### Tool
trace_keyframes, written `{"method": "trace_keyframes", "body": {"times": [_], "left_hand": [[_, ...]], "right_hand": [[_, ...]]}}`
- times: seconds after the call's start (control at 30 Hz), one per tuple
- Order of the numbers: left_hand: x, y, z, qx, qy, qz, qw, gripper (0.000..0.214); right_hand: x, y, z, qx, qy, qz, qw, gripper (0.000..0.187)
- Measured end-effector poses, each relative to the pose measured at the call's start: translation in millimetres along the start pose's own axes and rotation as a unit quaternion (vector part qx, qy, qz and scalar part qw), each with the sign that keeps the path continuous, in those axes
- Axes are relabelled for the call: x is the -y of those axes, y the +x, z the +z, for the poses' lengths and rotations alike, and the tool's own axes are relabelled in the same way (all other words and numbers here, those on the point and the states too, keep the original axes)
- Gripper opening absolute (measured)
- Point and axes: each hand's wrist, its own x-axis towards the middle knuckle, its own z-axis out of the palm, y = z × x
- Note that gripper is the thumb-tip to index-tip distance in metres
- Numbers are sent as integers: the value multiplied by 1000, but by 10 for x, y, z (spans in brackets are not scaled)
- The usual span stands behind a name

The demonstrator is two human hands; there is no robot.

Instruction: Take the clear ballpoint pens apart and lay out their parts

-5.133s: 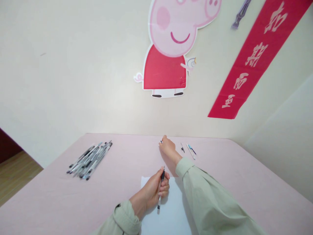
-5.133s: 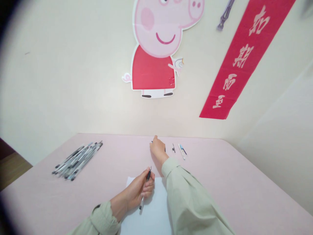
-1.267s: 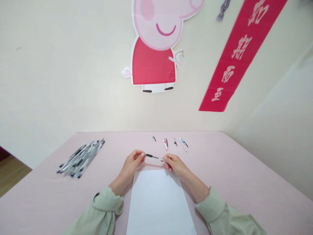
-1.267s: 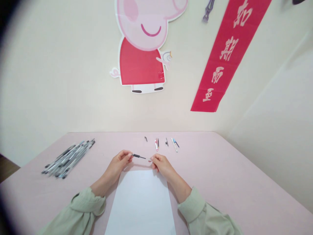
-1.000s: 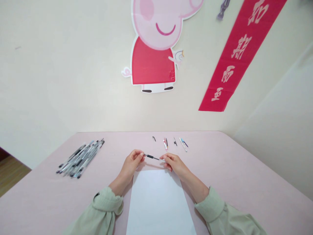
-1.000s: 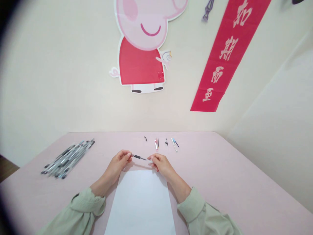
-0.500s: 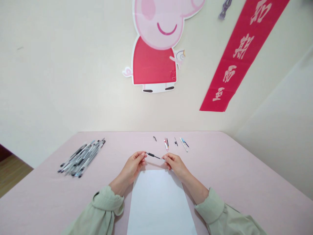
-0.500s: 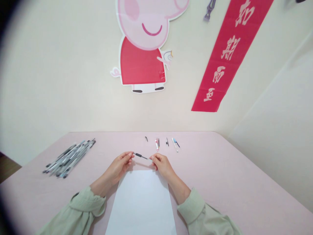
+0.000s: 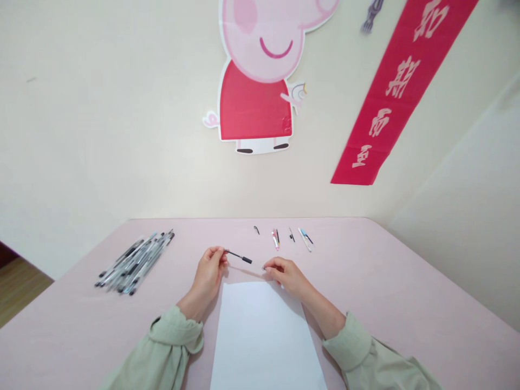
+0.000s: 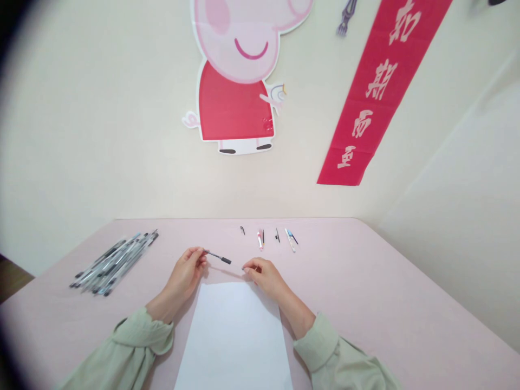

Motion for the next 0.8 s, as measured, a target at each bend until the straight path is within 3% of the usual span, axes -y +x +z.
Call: {"method": "trace_keyframes", "body": {"times": [0.17, 0.37, 0.5, 0.63, 0.8], "left_hand": [[-65, 124, -101, -91, 2, 55, 994, 18], [-58, 195, -161, -129, 16, 72, 989, 14], [-14, 232, -185, -129, 29, 78, 988, 15], [31, 245, -194, -110, 48, 87, 989, 17], [60, 246, -206, -99, 69, 95, 988, 17]], "right_hand": [[-25, 24, -44, -48, -74, -13, 996, 16], [-59, 34, -107, -99, -117, -11, 988, 15], [-40, 57, -215, -155, -161, -15, 975, 14], [91, 138, -267, -189, -284, 3, 940, 15], [251, 386, -77, -172, -358, 20, 918, 13]]}}
